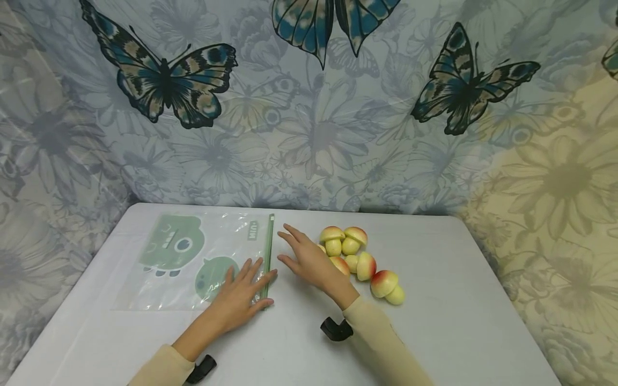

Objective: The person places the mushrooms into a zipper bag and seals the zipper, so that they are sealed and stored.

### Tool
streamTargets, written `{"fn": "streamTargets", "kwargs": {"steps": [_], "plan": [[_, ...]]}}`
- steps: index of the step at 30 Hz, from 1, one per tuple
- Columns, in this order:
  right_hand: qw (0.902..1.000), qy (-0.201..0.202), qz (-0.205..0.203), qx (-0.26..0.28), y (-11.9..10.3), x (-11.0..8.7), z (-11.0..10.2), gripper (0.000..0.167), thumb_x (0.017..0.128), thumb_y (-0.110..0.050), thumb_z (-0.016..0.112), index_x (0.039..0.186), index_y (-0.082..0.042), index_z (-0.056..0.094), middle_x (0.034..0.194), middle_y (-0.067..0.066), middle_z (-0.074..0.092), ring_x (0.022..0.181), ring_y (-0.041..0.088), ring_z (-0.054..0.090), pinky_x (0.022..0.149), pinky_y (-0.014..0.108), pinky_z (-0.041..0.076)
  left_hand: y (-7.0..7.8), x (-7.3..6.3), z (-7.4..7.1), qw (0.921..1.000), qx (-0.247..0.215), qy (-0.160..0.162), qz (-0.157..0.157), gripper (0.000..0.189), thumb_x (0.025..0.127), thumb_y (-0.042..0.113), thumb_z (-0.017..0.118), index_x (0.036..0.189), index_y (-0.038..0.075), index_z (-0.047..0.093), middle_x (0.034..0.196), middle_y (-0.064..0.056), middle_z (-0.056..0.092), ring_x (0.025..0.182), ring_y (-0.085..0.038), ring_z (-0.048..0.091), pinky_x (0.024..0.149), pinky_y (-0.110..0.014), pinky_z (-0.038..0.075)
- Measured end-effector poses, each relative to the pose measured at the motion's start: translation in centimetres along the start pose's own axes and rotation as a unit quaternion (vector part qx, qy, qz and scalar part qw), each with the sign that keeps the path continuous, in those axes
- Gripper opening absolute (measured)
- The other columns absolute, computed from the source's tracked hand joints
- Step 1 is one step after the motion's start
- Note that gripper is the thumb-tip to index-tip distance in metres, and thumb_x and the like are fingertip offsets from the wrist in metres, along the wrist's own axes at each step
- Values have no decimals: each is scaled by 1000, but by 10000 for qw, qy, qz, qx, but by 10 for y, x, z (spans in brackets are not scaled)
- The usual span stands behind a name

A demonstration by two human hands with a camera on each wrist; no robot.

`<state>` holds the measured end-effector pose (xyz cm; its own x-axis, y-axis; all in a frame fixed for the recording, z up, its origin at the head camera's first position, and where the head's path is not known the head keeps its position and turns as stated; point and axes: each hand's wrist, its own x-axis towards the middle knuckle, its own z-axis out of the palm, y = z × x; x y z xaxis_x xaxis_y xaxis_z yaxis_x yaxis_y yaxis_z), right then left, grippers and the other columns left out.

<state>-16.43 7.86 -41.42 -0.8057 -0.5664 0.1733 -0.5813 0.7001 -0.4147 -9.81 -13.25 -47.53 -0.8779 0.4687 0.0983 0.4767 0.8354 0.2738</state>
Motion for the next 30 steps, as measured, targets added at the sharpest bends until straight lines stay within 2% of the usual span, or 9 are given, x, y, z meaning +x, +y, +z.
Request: {"fn": "streamTargets", "kwargs": {"steps": [2, 3, 11, 20, 30], "plan": [[10000, -56, 23, 44, -4, 6, 8, 55, 97, -28, 62, 144, -5, 45, 155, 15, 35, 135, 31, 44, 104, 41, 44, 0, 0, 0, 10000, -28, -57, -66, 62, 93, 54, 57, 147, 24, 48, 157, -20, 29, 143, -46, 24, 104, -75, 21], [9999, -88, 20, 109, -5, 9, 12, 55, 97, -27, 63, 144, -3, 45, 155, 16, 35, 136, 32, 43, 105, 42, 43, 0, 1, 1, 9999, -21, -81, -115, 62, 93, 54, 57, 146, 23, 48, 157, -20, 28, 143, -47, 24, 103, -75, 21], [9997, -198, 44, 120, -9, 15, 36, 58, 95, -24, 66, 141, 3, 45, 151, 23, 38, 135, 36, 44, 106, 44, 42, 3, -4, -2, 9987, 316, -177, -349, 63, 92, 54, 58, 143, 17, 52, 151, -22, 39, 134, -49, 39, 96, -74, 33], [9992, -284, 219, -180, -3, 21, 48, 57, 96, -26, 64, 138, 8, 47, 149, 23, 40, 135, 34, 43, 109, 42, 38, 7, -12, -3, 9984, 375, -233, -365, 62, 91, 52, 61, 141, 16, 54, 149, -22, 41, 134, -48, 39, 96, -74, 33], [9955, -776, 535, -105, -1, 30, 62, 56, 98, -20, 60, 143, 9, 41, 153, 25, 32, 143, 35, 31, 114, 41, 32, 9, -16, -6, 9987, 191, -256, -408, 60, 91, 48, 64, 140, 14, 54, 149, -22, 41, 136, -49, 37, 97, -75, 30]]}}
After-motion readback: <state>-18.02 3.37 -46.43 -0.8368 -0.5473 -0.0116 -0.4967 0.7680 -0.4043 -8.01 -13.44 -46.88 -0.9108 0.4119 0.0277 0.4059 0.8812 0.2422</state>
